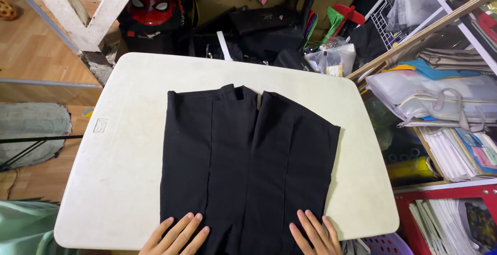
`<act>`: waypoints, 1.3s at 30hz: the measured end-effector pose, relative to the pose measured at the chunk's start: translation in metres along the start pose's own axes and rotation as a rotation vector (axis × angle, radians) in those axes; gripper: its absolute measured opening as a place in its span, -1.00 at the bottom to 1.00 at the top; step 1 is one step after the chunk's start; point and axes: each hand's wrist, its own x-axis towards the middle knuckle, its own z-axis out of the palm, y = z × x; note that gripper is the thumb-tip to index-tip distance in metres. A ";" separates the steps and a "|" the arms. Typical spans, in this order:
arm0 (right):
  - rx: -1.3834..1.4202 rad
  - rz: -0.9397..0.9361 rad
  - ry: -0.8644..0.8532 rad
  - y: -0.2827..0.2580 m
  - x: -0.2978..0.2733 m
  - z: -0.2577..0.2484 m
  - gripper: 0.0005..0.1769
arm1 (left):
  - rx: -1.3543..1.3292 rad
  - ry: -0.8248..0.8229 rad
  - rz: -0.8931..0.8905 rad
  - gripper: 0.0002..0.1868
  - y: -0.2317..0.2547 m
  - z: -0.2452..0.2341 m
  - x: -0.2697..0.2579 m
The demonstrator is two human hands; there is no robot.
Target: Folding various items of clothing, including a towel, shorts, and underwear, on a table.
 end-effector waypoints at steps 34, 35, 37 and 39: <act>0.192 0.132 -0.146 -0.087 0.135 -0.015 -0.28 | -0.142 0.000 -0.135 -0.38 0.061 -0.004 0.124; 0.198 0.173 -0.317 -0.085 0.144 -0.019 -0.18 | -0.109 -0.121 -0.204 -0.31 0.060 -0.002 0.127; 0.176 0.153 -0.278 -0.072 0.144 -0.021 -0.15 | -0.140 -0.127 -0.196 -0.28 0.044 -0.007 0.128; 0.169 0.143 -0.266 -0.060 0.134 -0.029 -0.12 | -0.184 -0.160 -0.197 -0.25 0.032 -0.017 0.118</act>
